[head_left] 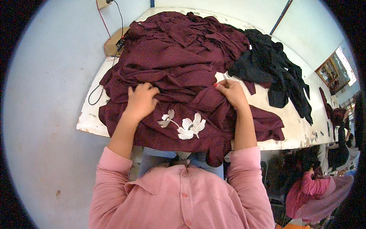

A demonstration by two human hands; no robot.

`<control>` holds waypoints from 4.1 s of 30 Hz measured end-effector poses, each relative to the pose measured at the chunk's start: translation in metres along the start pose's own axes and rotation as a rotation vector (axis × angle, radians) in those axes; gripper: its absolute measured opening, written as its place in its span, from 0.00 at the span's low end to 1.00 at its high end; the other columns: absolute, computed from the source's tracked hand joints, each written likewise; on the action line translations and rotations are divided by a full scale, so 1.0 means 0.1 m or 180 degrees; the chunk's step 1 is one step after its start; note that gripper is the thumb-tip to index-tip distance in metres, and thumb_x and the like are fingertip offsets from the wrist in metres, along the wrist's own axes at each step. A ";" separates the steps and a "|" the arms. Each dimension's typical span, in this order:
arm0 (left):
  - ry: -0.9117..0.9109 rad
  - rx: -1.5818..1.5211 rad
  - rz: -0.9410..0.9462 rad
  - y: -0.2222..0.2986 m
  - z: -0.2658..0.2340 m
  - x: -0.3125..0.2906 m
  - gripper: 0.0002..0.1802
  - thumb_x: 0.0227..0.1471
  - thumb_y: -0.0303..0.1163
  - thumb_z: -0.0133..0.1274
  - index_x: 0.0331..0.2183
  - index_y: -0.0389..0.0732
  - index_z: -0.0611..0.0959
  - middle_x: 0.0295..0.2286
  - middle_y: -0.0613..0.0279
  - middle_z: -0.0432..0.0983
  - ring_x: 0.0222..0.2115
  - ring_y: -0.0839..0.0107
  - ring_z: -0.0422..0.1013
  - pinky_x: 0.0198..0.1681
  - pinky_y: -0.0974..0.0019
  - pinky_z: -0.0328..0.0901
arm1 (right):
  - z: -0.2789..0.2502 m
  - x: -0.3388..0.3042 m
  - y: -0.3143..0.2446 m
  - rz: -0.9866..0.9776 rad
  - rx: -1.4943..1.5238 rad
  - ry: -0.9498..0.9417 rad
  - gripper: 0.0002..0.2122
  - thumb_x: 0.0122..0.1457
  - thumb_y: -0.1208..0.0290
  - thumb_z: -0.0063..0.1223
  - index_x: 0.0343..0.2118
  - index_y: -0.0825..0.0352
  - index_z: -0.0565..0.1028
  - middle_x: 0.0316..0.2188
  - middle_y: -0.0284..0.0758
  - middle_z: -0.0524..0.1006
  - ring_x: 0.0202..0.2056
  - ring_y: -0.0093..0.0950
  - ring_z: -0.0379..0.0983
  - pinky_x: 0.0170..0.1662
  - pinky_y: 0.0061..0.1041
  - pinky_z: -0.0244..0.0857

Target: The person uses a small blade to cut loose threads and small fabric bits from a maroon shirt. They repeatedly lift, turn, and inspect the shirt while snipping stray threads from seams and edges.

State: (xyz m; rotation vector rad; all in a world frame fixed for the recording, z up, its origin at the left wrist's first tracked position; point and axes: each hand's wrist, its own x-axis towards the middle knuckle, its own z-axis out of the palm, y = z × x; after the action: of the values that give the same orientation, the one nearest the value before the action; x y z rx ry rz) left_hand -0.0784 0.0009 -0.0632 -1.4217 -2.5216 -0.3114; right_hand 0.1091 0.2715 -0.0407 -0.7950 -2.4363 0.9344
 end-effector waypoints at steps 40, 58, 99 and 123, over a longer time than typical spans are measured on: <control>0.0298 -0.2139 -0.0021 -0.04 -0.54 -0.39 0.21 0.37 0.29 0.65 0.38 0.38 0.80 0.30 0.59 0.73 0.33 0.66 0.70 0.39 0.67 0.65 | -0.37 -1.28 -0.29 -0.1159 -0.0086 0.1201 0.11 0.38 0.85 0.62 0.24 0.69 0.70 0.22 0.35 0.70 0.25 0.27 0.67 0.31 0.21 0.61; -0.0652 -0.4305 -0.0147 0.52 -0.59 0.06 0.08 0.55 0.31 0.53 0.34 0.36 0.77 0.21 0.78 0.67 0.23 0.87 0.60 0.28 0.79 0.56 | -0.52 -1.49 -0.10 -0.1041 0.0102 0.1154 0.10 0.36 0.85 0.58 0.22 0.69 0.70 0.21 0.36 0.71 0.24 0.30 0.68 0.30 0.23 0.61; 0.0747 -0.4125 -0.0288 0.95 -0.57 -0.14 0.18 0.53 0.26 0.55 0.46 0.37 0.72 0.18 0.68 0.73 0.16 0.89 0.60 0.18 0.79 0.53 | 0.48 -1.19 -1.01 -0.1170 0.1104 0.0695 0.05 0.52 0.77 0.58 0.30 0.70 0.74 0.27 0.29 0.72 0.25 0.19 0.64 0.29 0.16 0.57; 0.1806 -0.1748 0.1022 1.16 -0.43 0.13 0.18 0.47 0.40 0.57 0.40 0.43 0.79 0.39 0.55 0.73 0.40 0.54 0.69 0.44 0.54 0.63 | -0.42 -1.58 -0.18 -0.0837 -0.0269 0.1519 0.30 0.34 0.60 0.73 0.43 0.67 0.74 0.41 0.40 0.70 0.45 0.38 0.68 0.48 0.32 0.63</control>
State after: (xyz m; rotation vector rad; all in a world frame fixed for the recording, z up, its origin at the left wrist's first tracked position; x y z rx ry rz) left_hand 0.0186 0.0575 -0.0097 -1.5886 -1.7841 -1.2156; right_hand 0.2446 0.1801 -0.0252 -0.6186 -2.1001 0.4786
